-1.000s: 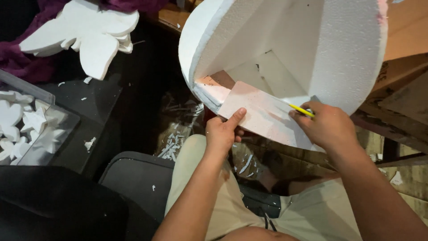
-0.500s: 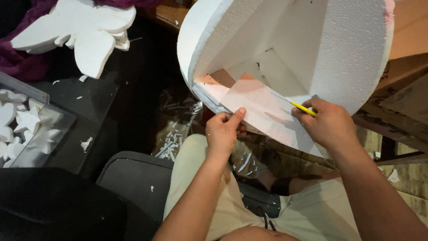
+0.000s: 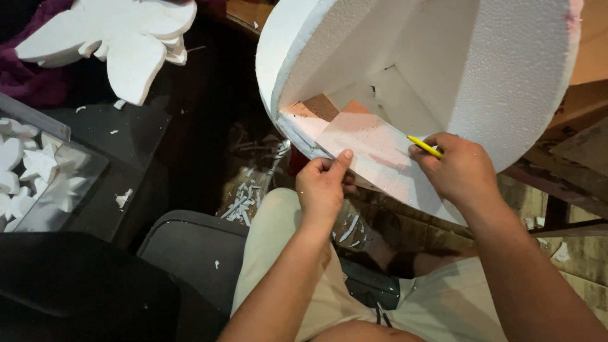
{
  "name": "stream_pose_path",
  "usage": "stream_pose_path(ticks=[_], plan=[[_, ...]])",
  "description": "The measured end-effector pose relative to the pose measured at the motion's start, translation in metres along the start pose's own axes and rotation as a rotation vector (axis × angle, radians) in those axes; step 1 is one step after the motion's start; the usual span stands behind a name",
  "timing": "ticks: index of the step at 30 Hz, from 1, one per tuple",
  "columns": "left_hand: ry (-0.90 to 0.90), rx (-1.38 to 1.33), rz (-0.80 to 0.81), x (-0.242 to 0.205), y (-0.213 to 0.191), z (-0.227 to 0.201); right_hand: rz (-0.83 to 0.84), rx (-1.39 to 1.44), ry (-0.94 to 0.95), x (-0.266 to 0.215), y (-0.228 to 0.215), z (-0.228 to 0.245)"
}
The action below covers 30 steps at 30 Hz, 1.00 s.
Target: Trimming small foam blocks with a utility knife and fitting them into a larger teardrop-shaped foam assembly.
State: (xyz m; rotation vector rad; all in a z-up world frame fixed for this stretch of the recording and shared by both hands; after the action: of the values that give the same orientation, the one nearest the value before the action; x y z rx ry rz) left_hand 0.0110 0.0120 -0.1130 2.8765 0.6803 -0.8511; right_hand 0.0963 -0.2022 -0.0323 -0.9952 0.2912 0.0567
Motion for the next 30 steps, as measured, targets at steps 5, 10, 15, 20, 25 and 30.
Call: stream_pose_path(ticks=[5, 10, 15, 20, 25, 30], plan=[[0.011, 0.07, -0.021, -0.007, 0.0, -0.001, -0.004, 0.008, 0.028, 0.001, 0.002, -0.003], [0.031, 0.014, -0.012, -0.007, 0.001, -0.002, -0.016, 0.016, -0.002, 0.002, 0.003, -0.003], [0.028, -0.021, -0.003, -0.005, 0.003, -0.001, -0.011, -0.005, 0.031, 0.004, 0.003, -0.003], [0.008, -0.013, 0.022, -0.003, 0.005, 0.0, -0.013, 0.001, 0.054, 0.002, 0.003, 0.001], [-0.004, 0.049, 0.052, -0.008, 0.006, -0.005, -0.003, 0.005, 0.059, 0.004, 0.004, 0.0], [-0.073, 0.069, 0.134, -0.011, 0.011, -0.004, -0.033, 0.009, -0.005, 0.01, 0.006, -0.009]])
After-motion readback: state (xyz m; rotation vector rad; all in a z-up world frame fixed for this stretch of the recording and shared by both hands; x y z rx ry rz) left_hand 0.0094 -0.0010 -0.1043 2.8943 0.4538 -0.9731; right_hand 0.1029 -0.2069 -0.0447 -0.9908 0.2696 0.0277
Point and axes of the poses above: each hand's wrist, its own x-axis towards the middle knuckle, its own y-axis out of the palm, z = x × y, the point moved 7 cm from there along x, towards the middle knuckle, and after that the axes turned 15 degrees about x, right-handed, at the moved point
